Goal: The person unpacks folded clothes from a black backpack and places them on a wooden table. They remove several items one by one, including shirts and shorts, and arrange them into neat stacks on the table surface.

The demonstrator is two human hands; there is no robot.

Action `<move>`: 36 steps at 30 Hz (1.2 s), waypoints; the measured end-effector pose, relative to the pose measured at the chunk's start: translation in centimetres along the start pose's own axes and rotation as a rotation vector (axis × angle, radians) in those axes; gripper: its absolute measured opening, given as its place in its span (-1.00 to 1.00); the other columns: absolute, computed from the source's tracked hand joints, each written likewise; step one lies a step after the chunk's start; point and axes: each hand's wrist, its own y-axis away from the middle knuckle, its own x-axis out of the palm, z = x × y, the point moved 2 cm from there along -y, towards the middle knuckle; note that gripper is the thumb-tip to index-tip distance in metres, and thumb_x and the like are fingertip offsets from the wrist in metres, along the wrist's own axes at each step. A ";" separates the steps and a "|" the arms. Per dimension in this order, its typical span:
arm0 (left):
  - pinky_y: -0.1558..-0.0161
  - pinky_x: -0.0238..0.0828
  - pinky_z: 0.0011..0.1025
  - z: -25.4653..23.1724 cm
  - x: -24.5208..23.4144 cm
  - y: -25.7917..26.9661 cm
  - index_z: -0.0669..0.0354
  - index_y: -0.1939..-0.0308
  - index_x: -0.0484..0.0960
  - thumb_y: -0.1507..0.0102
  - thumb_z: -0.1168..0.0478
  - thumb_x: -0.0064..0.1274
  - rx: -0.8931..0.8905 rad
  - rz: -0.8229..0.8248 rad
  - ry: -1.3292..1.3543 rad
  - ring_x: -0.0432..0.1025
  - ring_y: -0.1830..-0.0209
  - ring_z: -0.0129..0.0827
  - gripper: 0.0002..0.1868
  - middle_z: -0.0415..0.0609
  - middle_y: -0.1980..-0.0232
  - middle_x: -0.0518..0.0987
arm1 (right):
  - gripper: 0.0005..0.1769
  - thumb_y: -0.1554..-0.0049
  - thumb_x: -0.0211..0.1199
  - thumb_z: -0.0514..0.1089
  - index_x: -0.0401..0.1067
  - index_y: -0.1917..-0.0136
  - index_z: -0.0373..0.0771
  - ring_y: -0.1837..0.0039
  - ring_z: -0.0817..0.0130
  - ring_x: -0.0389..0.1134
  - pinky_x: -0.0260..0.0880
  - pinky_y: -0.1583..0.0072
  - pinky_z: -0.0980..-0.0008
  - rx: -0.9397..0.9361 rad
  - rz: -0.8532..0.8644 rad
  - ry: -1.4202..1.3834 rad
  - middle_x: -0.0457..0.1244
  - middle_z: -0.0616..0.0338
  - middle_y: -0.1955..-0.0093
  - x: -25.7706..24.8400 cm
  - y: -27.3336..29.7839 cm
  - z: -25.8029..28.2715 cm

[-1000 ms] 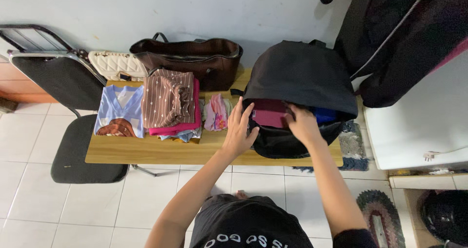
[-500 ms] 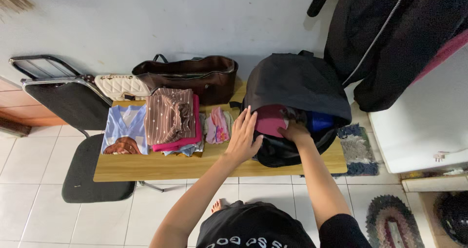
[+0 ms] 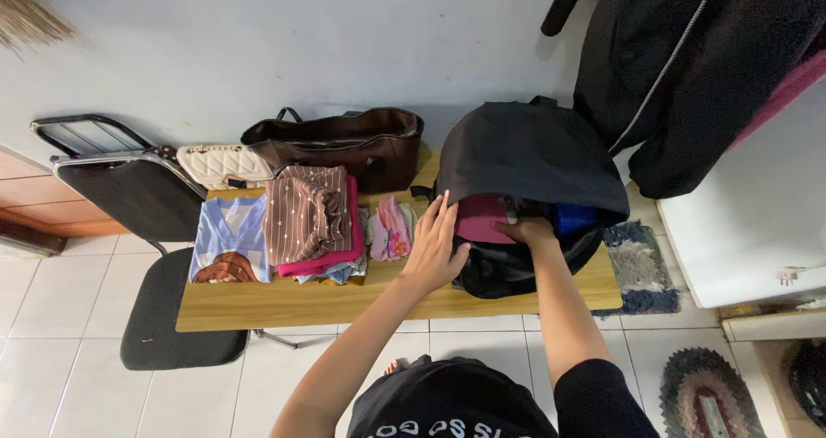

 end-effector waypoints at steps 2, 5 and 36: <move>-0.47 0.00 0.07 0.0 -0.3 -0.1 0.42 -0.54 0.02 -0.17 0.21 0.20 -0.009 0.016 0.009 0.02 -0.58 0.25 -0.03 0.38 -0.61 0.05 | 0.33 0.08 0.15 0.69 -0.26 -0.70 0.06 -0.74 0.11 -0.45 -0.40 -0.64 0.22 -0.021 0.009 0.080 -0.42 0.08 -0.76 0.2 -0.3 -0.1; -0.47 -0.01 0.07 -0.1 -0.6 -0.1 0.41 -0.55 0.00 -0.17 0.20 0.20 -0.020 0.034 0.009 0.02 -0.56 0.24 -0.02 0.36 -0.61 0.05 | 0.23 0.02 0.08 0.66 -0.28 -0.70 0.18 -0.74 0.06 -0.54 -0.52 -0.64 0.15 -0.049 0.035 0.147 -0.49 0.06 -0.76 0.4 -0.2 0.1; -0.43 0.01 0.13 0.3 -1.4 0.5 0.42 -0.45 0.14 -0.18 0.19 0.17 -0.017 -0.017 0.007 0.01 -0.57 0.28 -0.16 0.38 -0.60 0.04 | -0.29 -0.05 0.45 -0.02 0.39 -0.42 -0.24 -0.31 0.11 0.38 0.39 -0.27 0.15 0.138 -0.304 -0.672 0.31 -0.05 -0.36 -3.4 2.3 -0.6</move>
